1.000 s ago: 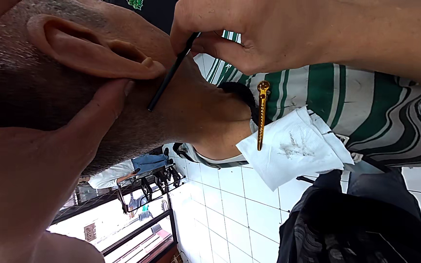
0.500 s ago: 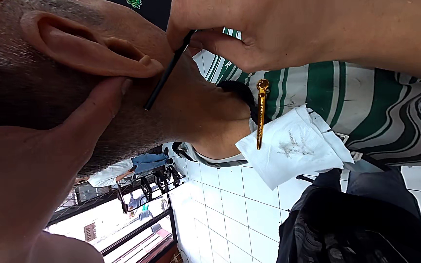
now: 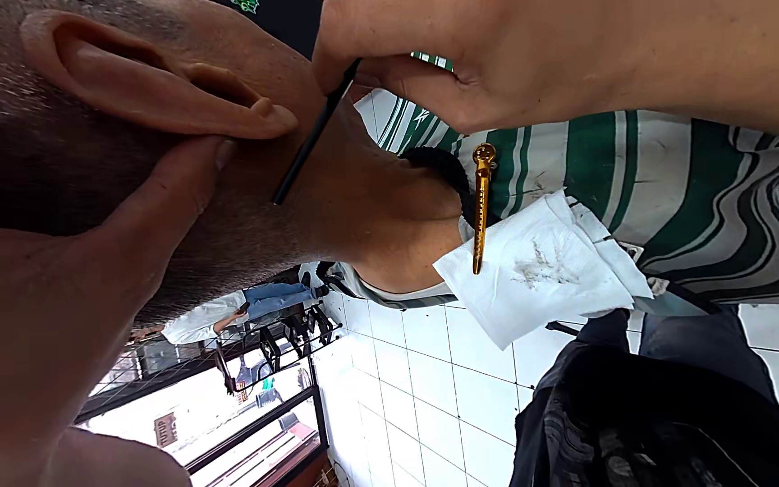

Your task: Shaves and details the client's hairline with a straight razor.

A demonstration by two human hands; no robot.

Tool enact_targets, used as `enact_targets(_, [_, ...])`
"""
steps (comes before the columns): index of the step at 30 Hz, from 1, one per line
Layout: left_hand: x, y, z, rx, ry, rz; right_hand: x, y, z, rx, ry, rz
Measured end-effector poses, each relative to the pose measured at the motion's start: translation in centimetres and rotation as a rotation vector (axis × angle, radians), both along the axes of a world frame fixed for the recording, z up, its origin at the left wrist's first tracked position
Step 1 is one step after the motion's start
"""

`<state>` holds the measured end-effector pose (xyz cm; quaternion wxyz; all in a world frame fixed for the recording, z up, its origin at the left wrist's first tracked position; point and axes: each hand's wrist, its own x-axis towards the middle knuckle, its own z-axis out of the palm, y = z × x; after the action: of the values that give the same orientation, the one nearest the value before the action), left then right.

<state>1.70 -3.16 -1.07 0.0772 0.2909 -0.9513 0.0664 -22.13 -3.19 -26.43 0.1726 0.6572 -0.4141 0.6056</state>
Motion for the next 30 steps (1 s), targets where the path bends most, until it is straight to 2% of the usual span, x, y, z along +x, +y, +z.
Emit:
enact_targets(2, [0.2, -0.1, 0.0, -0.018, 0.008, 0.01, -1.3, -5.3, -3.2, -0.025, 0.049, 0.021])
enact_targets(4, [0.3, -0.2, 0.1, -0.028, -0.004, -0.007, -1.5, -5.5, -3.2, -0.049, 0.138, -0.001])
enact_targets(6, [0.4, -0.4, 0.1, -0.022, -0.007, -0.023, -0.7, 0.5, 0.0, -0.032, 0.156, -0.012])
enact_targets(7, [0.4, -0.3, 0.1, -0.016, -0.008, -0.027, 0.9, 6.4, 3.2, 0.213, 0.095, -0.079])
enact_targets(9, [0.2, -0.3, 0.1, 0.005, -0.007, -0.02, 2.3, 11.1, 5.4, 0.254, -0.011, -0.087])
enact_targets(12, [0.5, -0.9, 0.2, 0.03, -0.012, -0.038, 2.2, 10.9, 5.0, 0.173, -0.002, -0.062])
enact_targets(22, [0.9, -1.8, 0.2, 0.062, 0.01, -0.061, 2.1, 11.1, 4.9, 0.19, 0.058, -0.066])
enact_targets(26, [1.1, -1.9, 0.2, 0.06, -0.001, -0.075, 2.5, 11.8, 5.4, 0.299, 0.0, -0.1])
enact_targets(30, [1.7, -2.9, 0.2, 0.077, -0.005, -0.088, 2.2, 11.5, 4.8, 0.239, 0.056, -0.067])
